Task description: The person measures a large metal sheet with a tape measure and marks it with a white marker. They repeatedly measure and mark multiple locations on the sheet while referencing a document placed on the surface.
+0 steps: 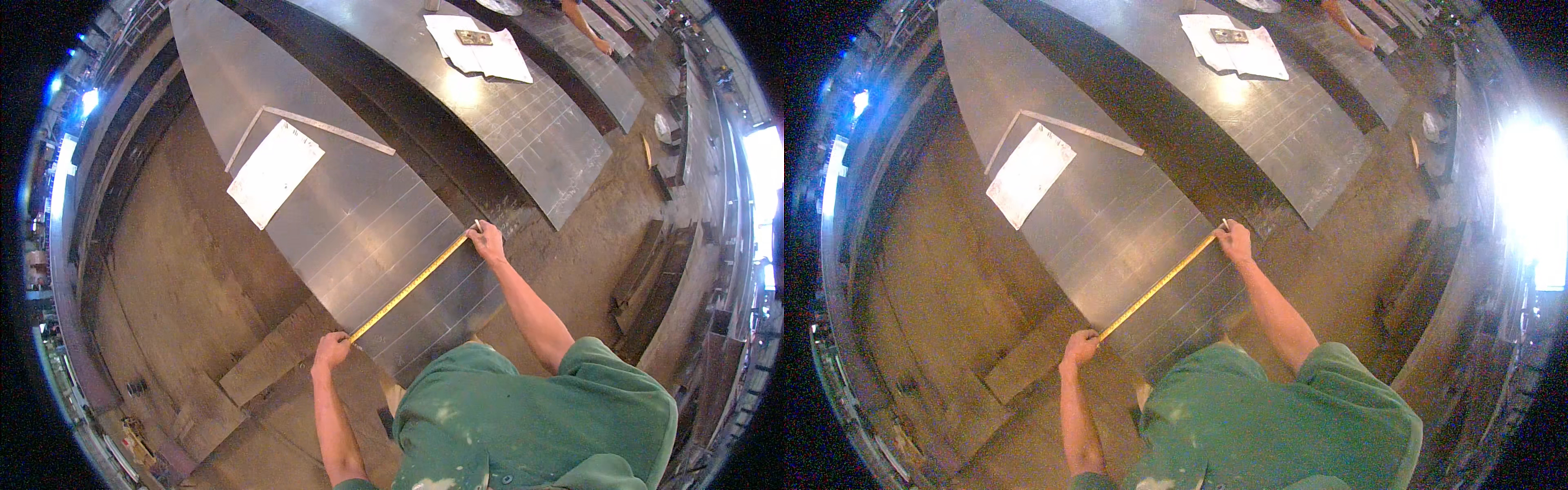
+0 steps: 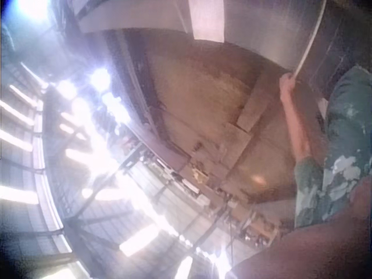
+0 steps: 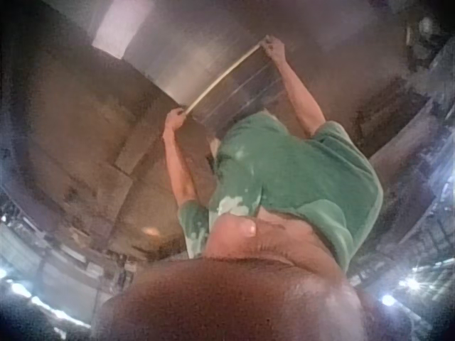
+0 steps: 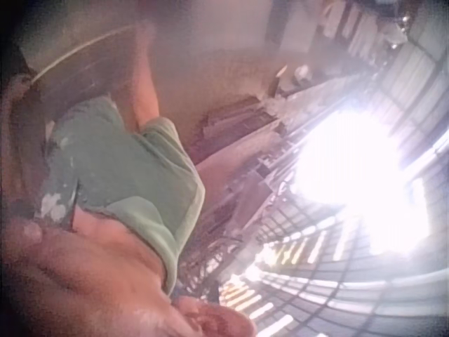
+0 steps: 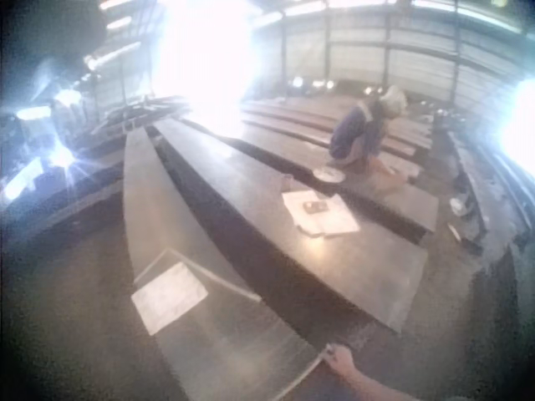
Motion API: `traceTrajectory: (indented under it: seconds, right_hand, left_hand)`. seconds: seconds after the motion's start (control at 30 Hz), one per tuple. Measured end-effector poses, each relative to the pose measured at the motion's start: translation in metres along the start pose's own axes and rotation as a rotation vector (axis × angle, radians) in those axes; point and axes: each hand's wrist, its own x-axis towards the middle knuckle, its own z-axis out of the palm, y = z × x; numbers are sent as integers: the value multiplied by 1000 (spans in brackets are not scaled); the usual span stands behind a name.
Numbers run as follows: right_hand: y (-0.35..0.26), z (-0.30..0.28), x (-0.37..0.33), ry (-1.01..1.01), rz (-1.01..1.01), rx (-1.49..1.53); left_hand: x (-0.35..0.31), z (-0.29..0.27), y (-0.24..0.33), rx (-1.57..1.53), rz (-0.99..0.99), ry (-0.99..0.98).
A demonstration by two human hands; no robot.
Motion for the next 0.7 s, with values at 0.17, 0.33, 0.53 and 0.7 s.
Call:
traceTrajectory:
  seconds: [0.17, 0.33, 0.53, 0.7]
  right_hand:
    - [16, 3, 5, 53, -65, 24]
    - [21, 4, 7, 51, -52, 22]
    - [23, 3, 8, 29, -33, 13]
    - [24, 5, 10, 49, -92, -11]
  left_hand:
    - [8, -1, 5, -44, 27, -13]
    - [9, -7, 6, -40, 6, -53]
    - [9, -8, 8, -105, -30, -72]
    - [22, 0, -16, -101, -32, -137]
